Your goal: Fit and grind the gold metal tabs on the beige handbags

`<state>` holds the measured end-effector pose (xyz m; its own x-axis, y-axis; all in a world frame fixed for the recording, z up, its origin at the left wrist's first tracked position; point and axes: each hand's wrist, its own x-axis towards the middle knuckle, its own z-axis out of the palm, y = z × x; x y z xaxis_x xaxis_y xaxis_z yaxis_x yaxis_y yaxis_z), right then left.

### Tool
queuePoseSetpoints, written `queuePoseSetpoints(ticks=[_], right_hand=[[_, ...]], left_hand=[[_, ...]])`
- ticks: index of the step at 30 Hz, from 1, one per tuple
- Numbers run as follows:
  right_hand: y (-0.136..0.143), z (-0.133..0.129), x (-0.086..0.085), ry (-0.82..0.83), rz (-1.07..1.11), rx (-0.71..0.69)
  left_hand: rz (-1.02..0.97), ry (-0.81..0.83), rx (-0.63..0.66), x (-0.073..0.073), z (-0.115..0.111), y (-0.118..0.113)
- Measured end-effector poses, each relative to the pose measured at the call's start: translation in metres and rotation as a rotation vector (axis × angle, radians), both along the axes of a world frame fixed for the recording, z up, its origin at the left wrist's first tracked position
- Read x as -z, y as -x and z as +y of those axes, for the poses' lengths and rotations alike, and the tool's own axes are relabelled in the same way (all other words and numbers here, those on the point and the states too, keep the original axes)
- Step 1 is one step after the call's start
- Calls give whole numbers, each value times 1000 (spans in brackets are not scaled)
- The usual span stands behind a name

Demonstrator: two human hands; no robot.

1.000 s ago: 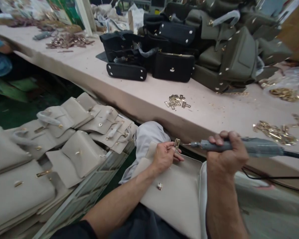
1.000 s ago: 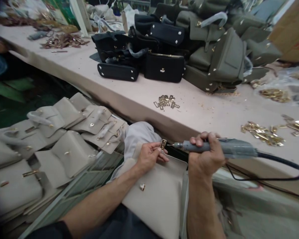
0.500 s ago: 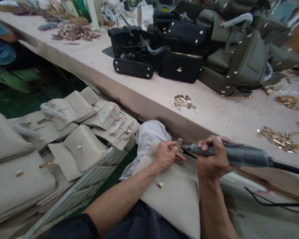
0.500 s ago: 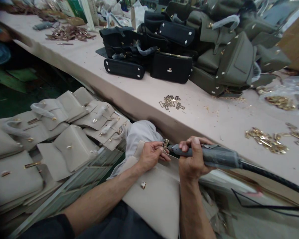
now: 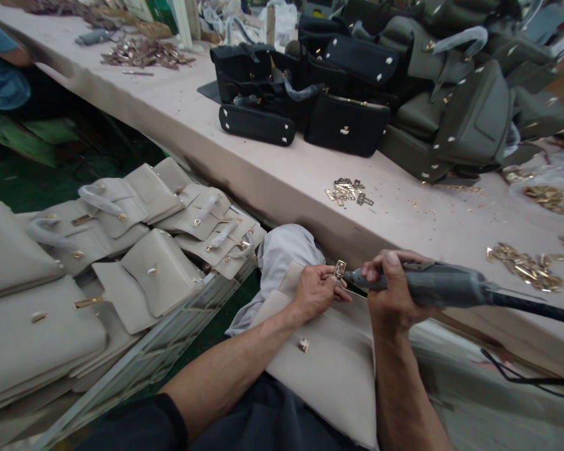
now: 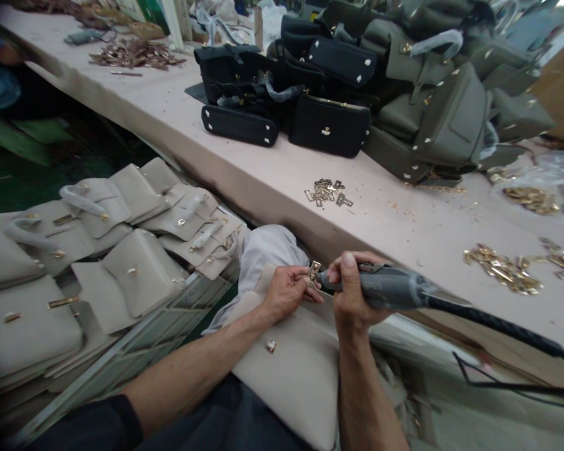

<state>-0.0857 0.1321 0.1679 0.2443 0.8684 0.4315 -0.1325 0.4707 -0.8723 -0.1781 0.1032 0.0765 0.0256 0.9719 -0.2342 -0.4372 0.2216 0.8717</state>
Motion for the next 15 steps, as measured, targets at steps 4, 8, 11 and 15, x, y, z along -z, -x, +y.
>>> queuePoseSetpoints(ticks=[4,8,11,15], right_hand=[[1,4,-2,6,-111,-137],[0,9,0,20,-93,-227],[2,10,2,45,-136,-253],[4,7,3,45,-176,-263]], left_hand=[[-14,-40,-14,0,-2,-1],[-37,-54,-24,3,-4,-1],[-48,-62,-30,6,-4,-1],[-44,-91,-42,7,-6,-1]])
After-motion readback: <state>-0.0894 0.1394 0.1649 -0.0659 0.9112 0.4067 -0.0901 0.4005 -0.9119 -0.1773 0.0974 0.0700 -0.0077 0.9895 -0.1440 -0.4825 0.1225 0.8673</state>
